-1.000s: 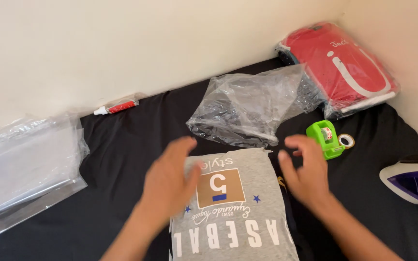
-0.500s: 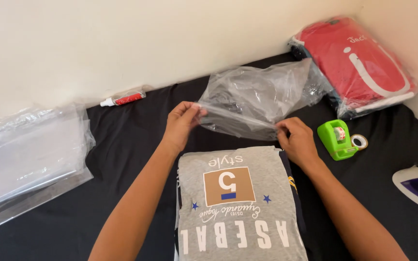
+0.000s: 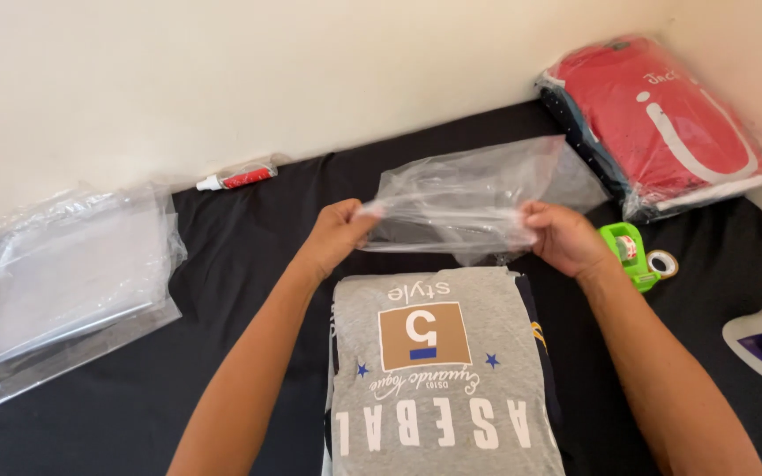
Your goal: Putting a folded grey t-shirt into a transparent plastic bag at a folding station.
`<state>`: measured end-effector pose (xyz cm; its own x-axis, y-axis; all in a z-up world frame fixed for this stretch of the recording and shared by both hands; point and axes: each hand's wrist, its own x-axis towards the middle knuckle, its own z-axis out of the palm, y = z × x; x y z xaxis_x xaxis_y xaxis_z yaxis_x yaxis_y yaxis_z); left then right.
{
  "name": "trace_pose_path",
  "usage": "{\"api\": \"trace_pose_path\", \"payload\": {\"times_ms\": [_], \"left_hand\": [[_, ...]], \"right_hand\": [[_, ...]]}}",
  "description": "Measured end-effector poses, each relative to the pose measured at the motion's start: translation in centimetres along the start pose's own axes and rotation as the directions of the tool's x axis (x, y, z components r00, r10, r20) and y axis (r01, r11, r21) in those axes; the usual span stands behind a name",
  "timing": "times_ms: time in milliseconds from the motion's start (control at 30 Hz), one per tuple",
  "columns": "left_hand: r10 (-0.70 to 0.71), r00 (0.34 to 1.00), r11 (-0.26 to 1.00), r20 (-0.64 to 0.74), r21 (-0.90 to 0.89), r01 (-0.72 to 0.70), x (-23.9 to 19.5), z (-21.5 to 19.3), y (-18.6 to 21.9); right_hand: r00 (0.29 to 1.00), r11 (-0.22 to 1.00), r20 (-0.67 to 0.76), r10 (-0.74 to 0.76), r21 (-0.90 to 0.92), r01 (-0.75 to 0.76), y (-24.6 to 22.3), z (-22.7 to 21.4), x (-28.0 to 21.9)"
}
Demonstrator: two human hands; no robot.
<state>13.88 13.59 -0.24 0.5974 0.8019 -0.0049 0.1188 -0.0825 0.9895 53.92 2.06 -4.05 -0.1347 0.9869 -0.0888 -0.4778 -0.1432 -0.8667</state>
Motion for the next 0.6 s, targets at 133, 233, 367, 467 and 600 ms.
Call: {"api": "trace_pose_path", "payload": {"times_ms": [133, 233, 367, 467, 600], "left_hand": [[-0.075, 0.985, 0.997, -0.155, -0.018, 0.074, -0.5, 0.4, 0.6], [-0.037, 0.988, 0.994, -0.149, 0.098, 0.052, -1.2, 0.0, -1.3], [-0.016, 0.990, 0.978, -0.140, 0.201, 0.045, -2.8, -0.3, -1.1], [-0.007, 0.998, 0.965, -0.067, 0.262, 0.024, -4.8, -0.4, -0.4], [-0.156, 0.988, 0.986, 0.009, 0.057, 0.155, -6.1, -0.8, -2.9]], "right_hand": [[0.994, 0.651, 0.015, -0.104, -0.755, 0.080, 0.7, 2.8, -0.5], [0.969, 0.185, -0.050, -0.244, -0.983, -0.004, 0.2, 7.1, -1.9], [0.867, -0.026, 0.356, -0.348, -0.928, 0.371, 0.7, 6.5, -3.6], [0.968, 0.176, 0.139, -0.207, -0.968, 0.177, 0.0, 8.4, -4.6], [0.997, 0.395, 0.055, -0.053, -0.916, 0.072, 1.0, 7.4, -5.2]]}}
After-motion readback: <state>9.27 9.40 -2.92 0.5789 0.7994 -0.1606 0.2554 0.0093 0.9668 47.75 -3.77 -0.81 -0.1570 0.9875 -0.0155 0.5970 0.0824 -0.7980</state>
